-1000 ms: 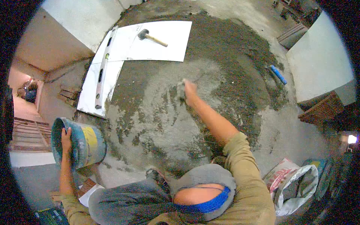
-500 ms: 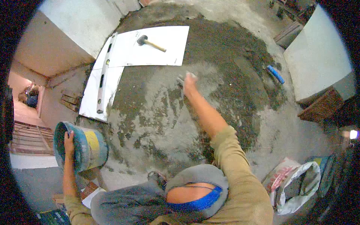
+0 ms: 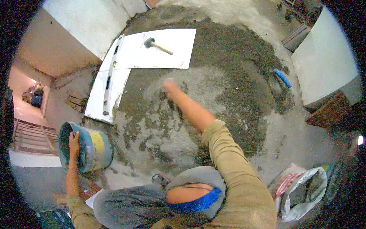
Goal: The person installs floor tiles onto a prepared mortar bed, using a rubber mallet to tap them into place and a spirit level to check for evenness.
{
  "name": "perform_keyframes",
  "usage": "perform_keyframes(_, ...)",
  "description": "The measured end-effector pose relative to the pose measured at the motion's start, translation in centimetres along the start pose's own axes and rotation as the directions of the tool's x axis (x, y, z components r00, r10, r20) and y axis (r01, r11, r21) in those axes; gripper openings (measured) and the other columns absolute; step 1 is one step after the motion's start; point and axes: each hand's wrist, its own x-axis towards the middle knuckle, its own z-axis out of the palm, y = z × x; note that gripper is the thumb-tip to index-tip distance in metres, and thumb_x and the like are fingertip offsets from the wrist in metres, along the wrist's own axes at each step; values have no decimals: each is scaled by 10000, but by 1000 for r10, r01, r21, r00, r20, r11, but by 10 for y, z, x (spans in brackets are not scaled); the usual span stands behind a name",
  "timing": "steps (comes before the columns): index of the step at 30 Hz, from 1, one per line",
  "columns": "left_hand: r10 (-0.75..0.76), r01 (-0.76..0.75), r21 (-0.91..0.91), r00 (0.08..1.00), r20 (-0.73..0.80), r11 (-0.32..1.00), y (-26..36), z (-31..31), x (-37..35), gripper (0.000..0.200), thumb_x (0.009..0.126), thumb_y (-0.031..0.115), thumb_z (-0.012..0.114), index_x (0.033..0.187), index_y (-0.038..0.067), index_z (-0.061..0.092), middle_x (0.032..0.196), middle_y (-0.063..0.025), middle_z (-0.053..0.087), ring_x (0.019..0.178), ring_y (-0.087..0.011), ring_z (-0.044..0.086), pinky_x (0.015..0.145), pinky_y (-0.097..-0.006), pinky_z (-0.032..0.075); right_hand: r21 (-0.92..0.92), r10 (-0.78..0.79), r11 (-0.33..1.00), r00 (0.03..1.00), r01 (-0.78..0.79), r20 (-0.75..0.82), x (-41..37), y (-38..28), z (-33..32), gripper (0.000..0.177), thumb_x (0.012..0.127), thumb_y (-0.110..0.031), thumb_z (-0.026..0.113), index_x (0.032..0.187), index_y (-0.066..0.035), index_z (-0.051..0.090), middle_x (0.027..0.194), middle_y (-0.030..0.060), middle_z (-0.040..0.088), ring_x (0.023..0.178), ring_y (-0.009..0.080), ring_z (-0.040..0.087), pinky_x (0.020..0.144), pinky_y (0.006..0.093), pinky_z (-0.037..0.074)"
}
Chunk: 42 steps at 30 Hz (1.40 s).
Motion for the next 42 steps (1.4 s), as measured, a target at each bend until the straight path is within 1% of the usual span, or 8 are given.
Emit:
perform_keyframes(3,68,-58,65,985,-157,996,-36,0,14,324,923,288,524,1038,-15,528,946,-80,558,877,-163,502,819,-299,401,510,119,845,873,161,-474,-30,-34,-23,195,873,-83,471,995,17,585,799,140,603,688,211,599,655,305,529)
perform_keyframes(15,-26,26,-14,1000,-7,1000,-19,-3,7,354,913,328,529,1031,-5,529,925,-68,551,833,-147,494,764,-293,404,-215,182,977,601,-17,778,-229,-57,25,234,782,-73,520,938,-6,681,880,122,678,727,207,631,606,322,506)
perform_keyframes(21,-41,39,23,997,62,999,-21,-5,7,439,909,361,528,1090,-39,513,1017,-105,558,927,-193,510,865,-300,387,-805,-482,593,788,-28,-382,-266,-147,-169,271,807,-151,579,1056,-56,632,1039,134,643,940,278,618,834,335,468)
perform_keyframes(22,-58,57,15,996,63,998,-33,-3,9,439,909,361,528,1090,-39,513,1017,-105,558,927,-193,510,865,-300,387,-997,-536,66,841,-40,-69,-301,-149,-227,260,819,-172,585,1044,-57,644,983,126,662,886,258,632,794,330,479)
perform_keyframes(25,-65,81,105,988,-142,991,-64,7,16,483,897,377,546,1128,-45,505,1058,-113,555,974,-195,504,899,-300,370,-835,-530,502,682,-227,-504,-458,-188,-280,317,861,-161,534,1132,-9,594,1041,135,631,923,256,598,876,314,437)
perform_keyframes(26,-64,76,88,990,-124,993,-60,5,15,496,893,383,550,1140,-45,504,1069,-115,554,987,-194,503,903,-299,368,-939,-618,-103,761,-329,-199,-508,-218,-256,339,881,-146,470,1175,-1,559,1108,146,590,1017,279,559,882,337,438)
perform_keyframes(30,-110,110,-15,994,-5,994,-16,-3,4,508,890,393,549,1151,-41,506,1071,-117,561,994,-182,511,896,-287,371,-433,-577,666,-51,-608,-815,-735,-159,-363,367,878,-153,457,1157,79,515,1167,208,538,1056,316,513,931,401,403)
perform_keyframes(42,-50,52,18,994,-99,998,-32,5,7,401,897,383,542,1020,2,517,885,-62,528,824,-152,490,786,-286,395,-114,-46,780,125,-615,-991,-756,-45,-288,434,913,-247,454,1243,34,444,1267,213,476,1110,288,494,960,390,398)
